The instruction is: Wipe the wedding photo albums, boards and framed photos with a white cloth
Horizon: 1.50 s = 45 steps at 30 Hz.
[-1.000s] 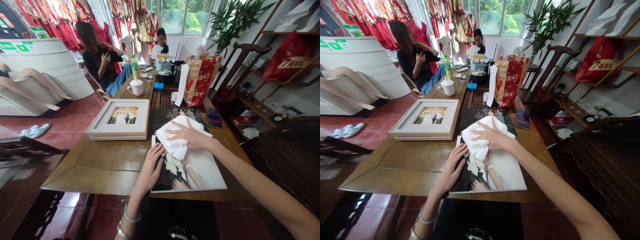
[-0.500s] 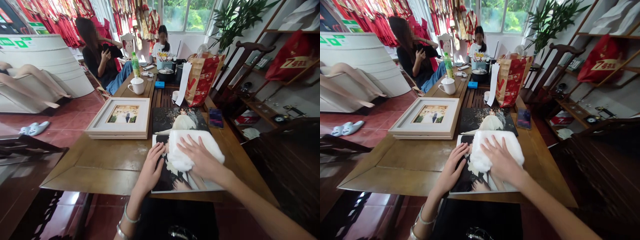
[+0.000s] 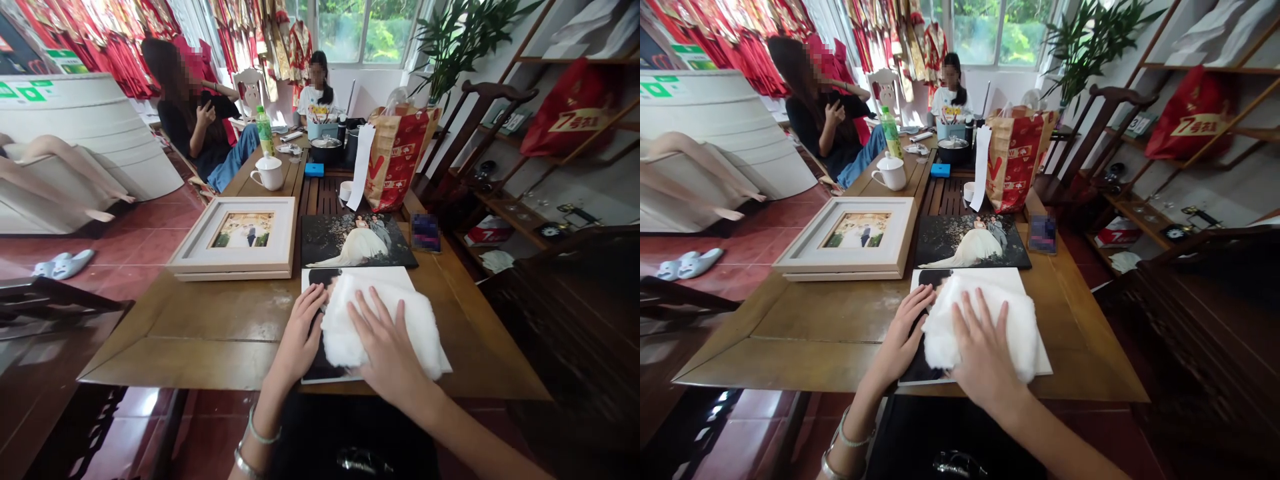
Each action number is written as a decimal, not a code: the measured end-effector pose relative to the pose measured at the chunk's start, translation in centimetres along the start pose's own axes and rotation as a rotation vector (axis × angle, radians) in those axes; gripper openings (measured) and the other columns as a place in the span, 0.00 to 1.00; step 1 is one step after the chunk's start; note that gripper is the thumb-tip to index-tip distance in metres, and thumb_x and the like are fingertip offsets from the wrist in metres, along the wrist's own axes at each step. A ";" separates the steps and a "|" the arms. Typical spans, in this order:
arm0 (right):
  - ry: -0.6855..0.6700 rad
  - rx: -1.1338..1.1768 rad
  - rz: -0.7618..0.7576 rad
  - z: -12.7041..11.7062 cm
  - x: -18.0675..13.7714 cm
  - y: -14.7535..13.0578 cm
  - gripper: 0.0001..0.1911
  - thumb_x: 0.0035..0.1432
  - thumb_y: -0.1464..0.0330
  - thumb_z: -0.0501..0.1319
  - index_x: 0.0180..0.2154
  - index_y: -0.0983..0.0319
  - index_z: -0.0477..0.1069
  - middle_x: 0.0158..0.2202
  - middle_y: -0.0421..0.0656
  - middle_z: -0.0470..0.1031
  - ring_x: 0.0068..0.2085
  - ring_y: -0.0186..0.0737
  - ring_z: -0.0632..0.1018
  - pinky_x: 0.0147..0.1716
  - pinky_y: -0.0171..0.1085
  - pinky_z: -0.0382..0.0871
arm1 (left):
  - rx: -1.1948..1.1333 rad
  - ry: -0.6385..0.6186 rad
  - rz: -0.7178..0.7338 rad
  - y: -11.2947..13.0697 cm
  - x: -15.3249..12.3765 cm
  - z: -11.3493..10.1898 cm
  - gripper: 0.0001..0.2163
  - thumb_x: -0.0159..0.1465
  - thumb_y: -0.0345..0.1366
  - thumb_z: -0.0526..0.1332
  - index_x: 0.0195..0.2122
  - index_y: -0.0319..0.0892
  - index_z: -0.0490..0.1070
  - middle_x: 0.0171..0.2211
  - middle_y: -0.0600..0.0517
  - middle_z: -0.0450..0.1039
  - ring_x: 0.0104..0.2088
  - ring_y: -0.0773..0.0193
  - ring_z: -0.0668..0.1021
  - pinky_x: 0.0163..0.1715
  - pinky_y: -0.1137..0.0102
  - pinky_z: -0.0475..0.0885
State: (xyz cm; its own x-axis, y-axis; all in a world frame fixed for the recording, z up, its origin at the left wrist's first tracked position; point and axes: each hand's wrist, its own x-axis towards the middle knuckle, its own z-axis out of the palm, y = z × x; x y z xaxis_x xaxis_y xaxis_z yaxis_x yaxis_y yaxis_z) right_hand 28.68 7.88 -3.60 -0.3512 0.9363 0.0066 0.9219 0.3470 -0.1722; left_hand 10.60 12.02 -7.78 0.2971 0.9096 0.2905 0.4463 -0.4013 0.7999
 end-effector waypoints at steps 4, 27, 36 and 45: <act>0.030 -0.011 0.070 0.3 0.5 -1.2 0.44 0.42 0.78 0.53 0.64 0.71 0.54 0.69 0.56 0.46 0.69 0.62 0.43 0.59 0.73 0.39 | -0.016 0.004 0.010 -0.1 0.0 -0.1 0.20 0.70 0.30 0.48 0.61 0.46 0.64 0.64 0.46 0.61 0.66 0.57 0.59 0.65 0.50 0.55; -0.053 0.144 0.022 -1.7 4.4 4.8 0.46 0.40 0.80 0.52 0.64 0.58 0.56 0.70 0.44 0.48 0.69 0.53 0.43 0.58 0.72 0.24 | 0.009 0.008 0.016 -0.1 -0.1 -0.1 0.18 0.70 0.32 0.50 0.61 0.48 0.64 0.64 0.47 0.61 0.67 0.57 0.58 0.65 0.50 0.54; -0.147 0.166 -0.249 -1.2 -4.2 1.3 0.51 0.35 0.79 0.50 0.66 0.56 0.53 0.70 0.39 0.42 0.70 0.52 0.42 0.59 0.70 0.21 | 0.025 0.011 0.032 -0.3 -0.1 -0.1 0.19 0.70 0.31 0.49 0.61 0.47 0.63 0.64 0.46 0.60 0.67 0.58 0.58 0.65 0.51 0.55; 0.008 0.171 -0.115 -1.1 -2.9 8.5 0.38 0.48 0.73 0.62 0.62 0.50 0.62 0.71 0.45 0.36 0.69 0.60 0.41 0.62 0.66 0.37 | 0.048 -0.002 0.015 0.0 0.1 -0.4 0.18 0.70 0.32 0.50 0.61 0.48 0.64 0.64 0.47 0.61 0.67 0.57 0.58 0.65 0.49 0.54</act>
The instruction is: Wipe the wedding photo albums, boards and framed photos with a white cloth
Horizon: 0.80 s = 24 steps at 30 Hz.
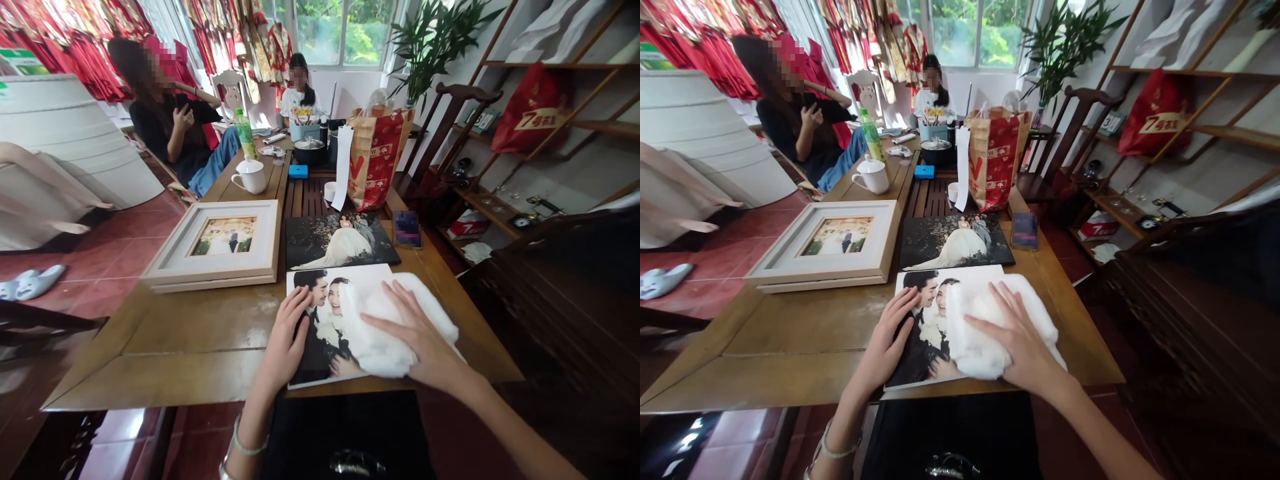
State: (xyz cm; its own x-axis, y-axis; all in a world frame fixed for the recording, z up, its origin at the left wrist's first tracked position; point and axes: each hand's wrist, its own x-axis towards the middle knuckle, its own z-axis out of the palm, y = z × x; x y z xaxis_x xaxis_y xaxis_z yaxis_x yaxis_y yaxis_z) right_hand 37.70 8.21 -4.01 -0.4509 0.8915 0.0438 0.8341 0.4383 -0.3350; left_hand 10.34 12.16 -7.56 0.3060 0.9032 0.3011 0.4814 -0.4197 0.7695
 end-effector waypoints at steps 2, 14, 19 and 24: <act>0.023 -0.003 -0.004 -0.2 2.4 1.6 0.36 0.49 0.70 0.65 0.61 0.51 0.63 0.71 0.46 0.34 0.69 0.61 0.39 0.62 0.65 0.39 | -0.004 0.001 0.005 0.0 0.0 0.0 0.18 0.70 0.32 0.49 0.60 0.48 0.64 0.64 0.47 0.61 0.67 0.57 0.59 0.65 0.49 0.54; 0.009 -0.060 0.001 -0.2 2.7 1.7 0.44 0.47 0.79 0.57 0.65 0.48 0.54 0.71 0.43 0.39 0.69 0.56 0.41 0.62 0.65 0.39 | 0.002 0.004 -0.008 0.0 0.0 0.1 0.18 0.70 0.33 0.50 0.60 0.47 0.64 0.64 0.47 0.61 0.67 0.57 0.59 0.65 0.50 0.54; -0.010 -0.109 -0.003 0.9 -4.3 -1.6 0.49 0.43 0.79 0.56 0.66 0.47 0.49 0.71 0.41 0.34 0.69 0.59 0.41 0.62 0.67 0.39 | 0.003 -0.001 -0.007 0.0 0.0 0.1 0.18 0.70 0.33 0.49 0.61 0.46 0.64 0.64 0.47 0.61 0.67 0.57 0.58 0.65 0.52 0.54; -0.047 -0.116 -0.018 1.0 -5.1 -2.2 0.49 0.43 0.79 0.56 0.66 0.47 0.49 0.72 0.42 0.35 0.69 0.59 0.43 0.62 0.66 0.40 | 0.010 -0.006 -0.004 0.1 0.0 0.0 0.18 0.70 0.33 0.49 0.61 0.46 0.63 0.65 0.47 0.60 0.67 0.58 0.57 0.65 0.52 0.54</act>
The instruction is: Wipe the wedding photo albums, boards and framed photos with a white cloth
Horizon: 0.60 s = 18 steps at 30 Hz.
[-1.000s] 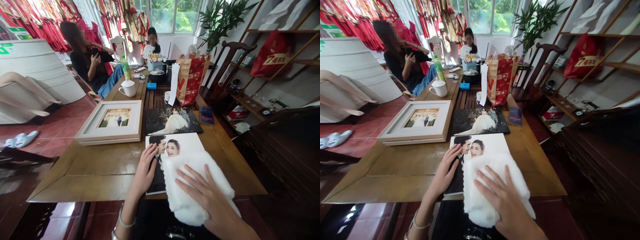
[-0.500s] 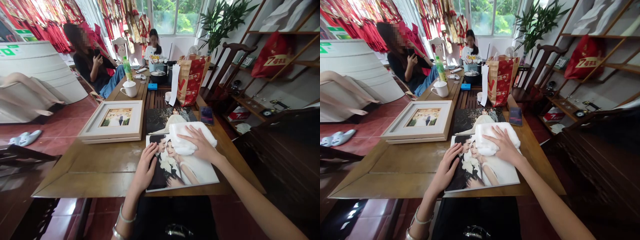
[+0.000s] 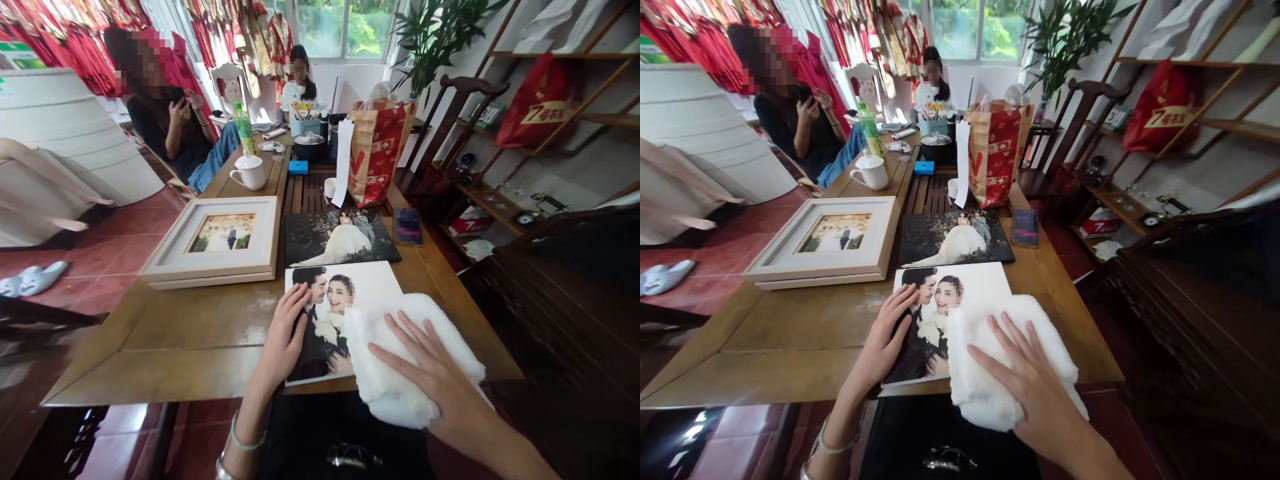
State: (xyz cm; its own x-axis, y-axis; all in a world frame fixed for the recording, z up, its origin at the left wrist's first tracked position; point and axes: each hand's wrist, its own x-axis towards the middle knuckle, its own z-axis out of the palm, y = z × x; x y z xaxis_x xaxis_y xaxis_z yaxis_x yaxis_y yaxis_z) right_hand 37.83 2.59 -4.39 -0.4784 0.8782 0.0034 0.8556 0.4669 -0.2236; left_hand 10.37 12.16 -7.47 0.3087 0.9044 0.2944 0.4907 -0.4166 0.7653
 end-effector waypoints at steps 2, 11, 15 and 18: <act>-0.002 0.016 0.017 -0.2 1.9 0.7 0.49 0.43 0.80 0.56 0.66 0.47 0.50 0.71 0.42 0.36 0.69 0.57 0.42 0.62 0.65 0.38 | -0.002 -0.003 0.002 -0.1 0.0 0.0 0.18 0.71 0.33 0.49 0.61 0.46 0.64 0.65 0.47 0.60 0.67 0.58 0.58 0.65 0.52 0.54; 0.015 0.094 0.125 -2.1 12.5 4.3 0.45 0.43 0.83 0.57 0.63 0.50 0.60 0.70 0.46 0.45 0.69 0.54 0.44 0.63 0.62 0.37 | -0.027 0.004 0.003 -0.4 -0.1 0.0 0.18 0.70 0.33 0.49 0.61 0.47 0.64 0.65 0.48 0.61 0.67 0.57 0.58 0.65 0.51 0.54; 0.040 0.067 0.105 -1.5 10.5 3.2 0.47 0.40 0.82 0.56 0.63 0.49 0.58 0.71 0.45 0.42 0.69 0.55 0.42 0.62 0.64 0.38 | -0.035 0.012 0.001 -0.3 -0.1 0.1 0.18 0.70 0.33 0.49 0.61 0.48 0.64 0.64 0.48 0.61 0.67 0.57 0.59 0.65 0.51 0.54; 0.037 0.032 0.068 -0.6 6.3 1.2 0.52 0.36 0.82 0.54 0.65 0.49 0.54 0.71 0.43 0.37 0.69 0.56 0.38 0.62 0.66 0.37 | -0.031 0.015 0.002 -0.2 -0.2 0.1 0.18 0.70 0.33 0.50 0.61 0.47 0.64 0.64 0.48 0.61 0.67 0.58 0.58 0.65 0.52 0.54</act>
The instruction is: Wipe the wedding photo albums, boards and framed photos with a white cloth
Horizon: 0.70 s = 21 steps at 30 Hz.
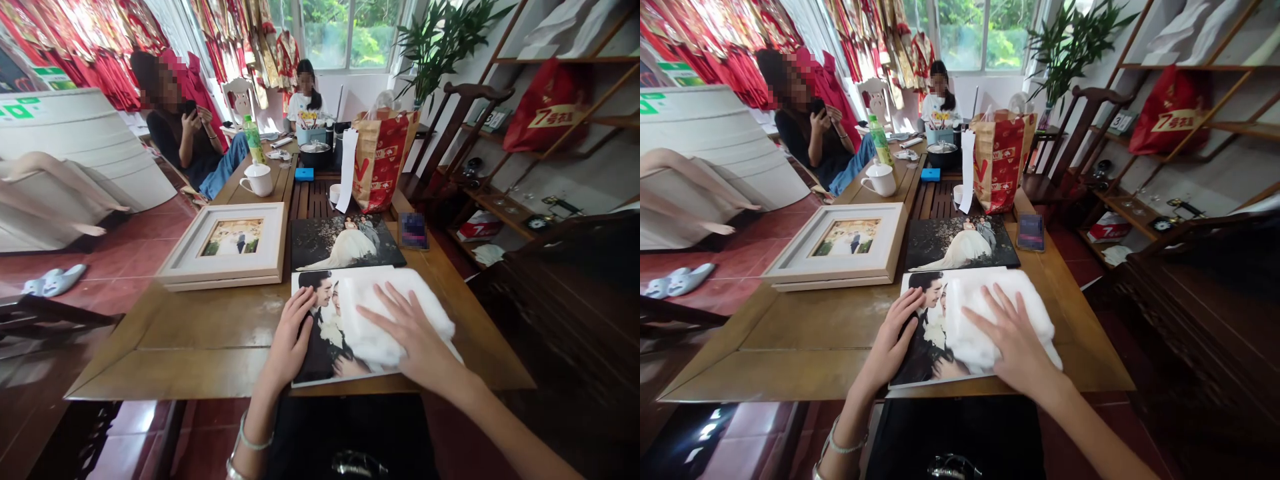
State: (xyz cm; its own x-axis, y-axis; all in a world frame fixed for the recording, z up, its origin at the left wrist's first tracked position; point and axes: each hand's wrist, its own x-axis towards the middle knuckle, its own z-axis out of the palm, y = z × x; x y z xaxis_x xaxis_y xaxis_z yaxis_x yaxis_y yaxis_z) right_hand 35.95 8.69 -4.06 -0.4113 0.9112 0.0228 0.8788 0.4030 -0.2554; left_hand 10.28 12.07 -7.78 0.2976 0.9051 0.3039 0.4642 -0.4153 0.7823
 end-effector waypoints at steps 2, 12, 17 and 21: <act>-0.013 -0.018 -0.026 0.4 -3.1 -1.3 0.57 0.32 0.82 0.53 0.66 0.47 0.50 0.72 0.41 0.35 0.69 0.56 0.39 0.62 0.66 0.37 | 0.003 0.002 0.002 0.0 0.0 0.0 0.19 0.70 0.32 0.50 0.61 0.47 0.64 0.65 0.48 0.61 0.67 0.58 0.58 0.65 0.52 0.54; -0.060 -0.009 -0.024 0.5 -4.0 -2.4 0.56 0.33 0.82 0.53 0.66 0.46 0.49 0.71 0.43 0.37 0.69 0.57 0.39 0.62 0.67 0.38 | -0.003 -0.011 -0.021 0.3 0.0 -0.1 0.19 0.70 0.33 0.50 0.61 0.49 0.63 0.65 0.49 0.60 0.67 0.57 0.58 0.65 0.52 0.53; -0.070 0.031 0.065 -0.5 3.9 -0.7 0.48 0.39 0.81 0.55 0.64 0.50 0.58 0.70 0.48 0.44 0.69 0.55 0.41 0.62 0.64 0.36 | -0.019 -0.006 -0.012 0.2 -0.1 0.0 0.19 0.70 0.33 0.49 0.61 0.49 0.63 0.65 0.49 0.60 0.67 0.57 0.58 0.65 0.51 0.54; -0.044 0.051 0.110 -0.9 6.8 -0.3 0.46 0.42 0.82 0.56 0.63 0.52 0.59 0.70 0.48 0.45 0.69 0.54 0.43 0.63 0.62 0.35 | -0.022 -0.002 -0.013 0.1 -0.1 0.1 0.19 0.70 0.33 0.50 0.61 0.48 0.64 0.65 0.48 0.60 0.67 0.57 0.58 0.65 0.51 0.54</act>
State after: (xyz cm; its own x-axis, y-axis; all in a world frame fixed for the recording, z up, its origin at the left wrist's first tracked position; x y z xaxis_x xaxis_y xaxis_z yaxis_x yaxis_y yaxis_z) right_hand 33.12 14.83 -2.92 -0.3241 0.9447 -0.0500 0.9063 0.2949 -0.3027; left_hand 10.38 11.95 -7.78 0.2930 0.9102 0.2929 0.4500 -0.4015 0.7977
